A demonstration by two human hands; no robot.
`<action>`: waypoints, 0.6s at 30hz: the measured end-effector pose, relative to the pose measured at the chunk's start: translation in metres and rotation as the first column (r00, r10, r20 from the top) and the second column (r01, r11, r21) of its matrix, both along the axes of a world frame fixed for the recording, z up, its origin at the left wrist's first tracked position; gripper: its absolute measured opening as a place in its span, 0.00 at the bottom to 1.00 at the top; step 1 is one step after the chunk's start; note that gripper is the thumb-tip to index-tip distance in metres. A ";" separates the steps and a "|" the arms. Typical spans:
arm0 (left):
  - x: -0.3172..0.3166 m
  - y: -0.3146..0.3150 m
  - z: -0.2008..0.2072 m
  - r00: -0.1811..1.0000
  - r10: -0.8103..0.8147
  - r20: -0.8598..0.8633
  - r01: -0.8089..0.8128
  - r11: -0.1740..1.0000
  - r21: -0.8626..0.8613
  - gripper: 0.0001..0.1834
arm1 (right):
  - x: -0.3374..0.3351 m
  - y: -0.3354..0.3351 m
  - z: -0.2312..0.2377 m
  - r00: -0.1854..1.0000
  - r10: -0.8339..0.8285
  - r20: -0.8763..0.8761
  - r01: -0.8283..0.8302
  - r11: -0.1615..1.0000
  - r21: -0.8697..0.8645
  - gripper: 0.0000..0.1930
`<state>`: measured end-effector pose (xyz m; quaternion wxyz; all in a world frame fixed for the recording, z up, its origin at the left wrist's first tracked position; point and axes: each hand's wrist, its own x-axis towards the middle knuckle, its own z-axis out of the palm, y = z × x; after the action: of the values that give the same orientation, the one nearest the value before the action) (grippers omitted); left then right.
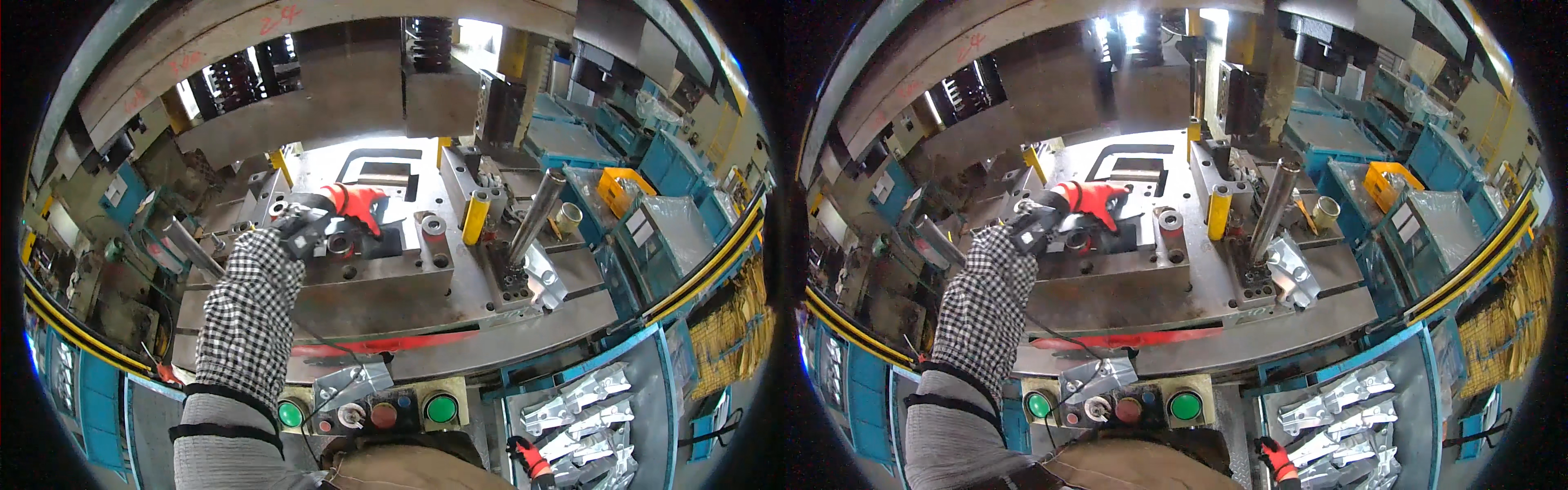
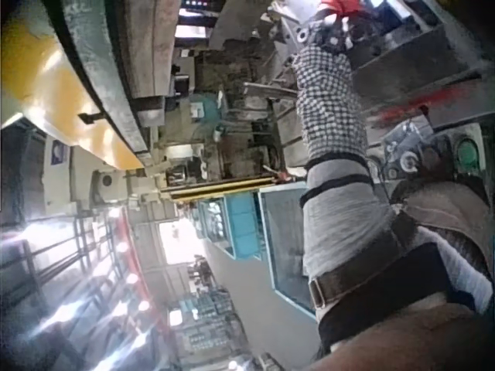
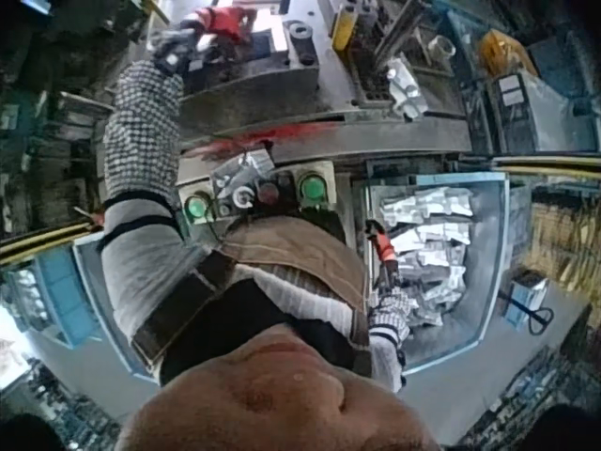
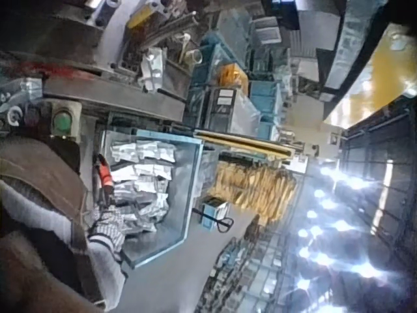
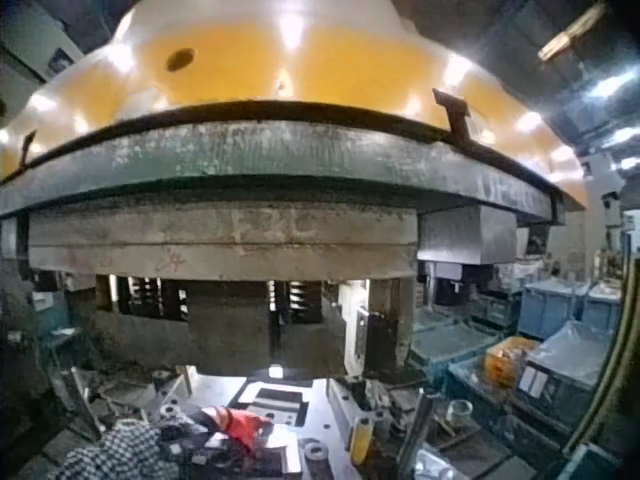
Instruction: Operating an industrial press machine to shape metal components.
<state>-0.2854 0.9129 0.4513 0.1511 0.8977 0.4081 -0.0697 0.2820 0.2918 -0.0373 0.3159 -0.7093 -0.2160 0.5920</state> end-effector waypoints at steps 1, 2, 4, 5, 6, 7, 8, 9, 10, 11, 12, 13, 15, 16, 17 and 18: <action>0.001 -0.009 0.007 0.999 0.026 0.034 -0.029 0.996 0.080 0.63 | 0.007 0.013 0.005 0.999 0.047 -0.014 -0.046 0.998 0.047 0.25; -0.001 -0.020 0.019 0.993 -0.043 0.109 0.027 0.990 0.140 0.65 | 0.014 0.029 0.013 0.990 0.099 0.103 -0.100 0.995 0.006 0.27; 0.004 -0.055 0.041 0.962 0.003 0.275 -0.073 0.966 0.246 0.64 | 0.026 0.073 0.035 0.947 0.160 0.278 -0.199 0.973 0.116 0.30; 0.004 -0.077 0.055 0.899 -0.067 0.432 -0.040 0.972 0.233 0.65 | 0.034 0.100 0.050 0.928 0.132 0.348 -0.227 0.942 0.249 0.32; 0.006 -0.099 0.067 0.867 -0.161 0.471 0.013 0.954 0.301 0.66 | 0.040 0.129 0.067 0.939 0.071 0.336 -0.186 0.928 0.324 0.33; 0.008 -0.132 0.069 0.939 -0.120 0.324 -0.081 0.835 0.544 0.66 | 0.043 0.159 0.084 0.925 -0.011 0.380 -0.139 0.921 0.365 0.34; 0.008 -0.159 0.074 0.884 -0.232 0.405 -0.019 0.849 0.528 0.67 | 0.050 0.192 0.104 0.934 -0.062 0.352 -0.107 0.891 0.440 0.35; 0.013 -0.183 0.074 0.884 -0.243 0.398 0.016 0.869 0.495 0.67 | 0.055 0.226 0.124 0.917 -0.105 0.386 -0.127 0.838 0.531 0.36; 0.014 -0.207 0.072 0.843 -0.334 0.421 0.082 0.854 0.514 0.67 | 0.061 0.261 0.145 0.882 -0.149 0.447 -0.167 0.789 0.592 0.37; 0.014 -0.232 0.064 0.872 -0.278 0.403 0.100 0.907 0.409 0.66 | 0.065 0.296 0.165 0.820 -0.173 0.546 -0.229 0.774 0.590 0.38; 0.015 -0.258 0.051 0.844 -0.303 0.443 0.139 0.921 0.364 0.66 | 0.068 0.331 0.183 0.817 -0.175 0.549 -0.296 0.690 0.661 0.39; 0.018 -0.280 0.034 0.873 -0.260 0.412 0.151 0.948 0.280 0.64 | 0.068 0.362 0.198 0.806 -0.175 0.565 -0.331 0.658 0.676 0.40; 0.027 -0.321 -0.009 0.885 -0.231 0.405 0.168 0.968 0.185 0.63 | 0.064 0.420 0.219 0.624 -0.254 0.739 -0.506 0.590 0.629 0.43; 0.029 -0.339 -0.033 0.890 -0.216 0.402 0.175 0.975 0.139 0.62 | 0.063 0.441 0.226 0.494 -0.316 0.810 -0.575 0.580 0.577 0.48; 0.031 -0.355 -0.058 0.934 -0.164 0.318 0.132 0.984 0.120 0.62 | 0.063 0.463 0.233 0.353 -0.276 0.894 -0.597 0.669 0.442 0.52; 0.031 -0.367 -0.083 0.958 -0.132 0.254 0.111 0.989 0.093 0.61 | 0.060 0.476 0.233 0.366 -0.273 0.890 -0.635 0.625 0.453 0.52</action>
<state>-0.2546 0.5457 0.3683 0.1636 0.9276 0.3312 0.0553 0.3424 0.7680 0.1961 0.3260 -0.6740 -0.6627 -0.0151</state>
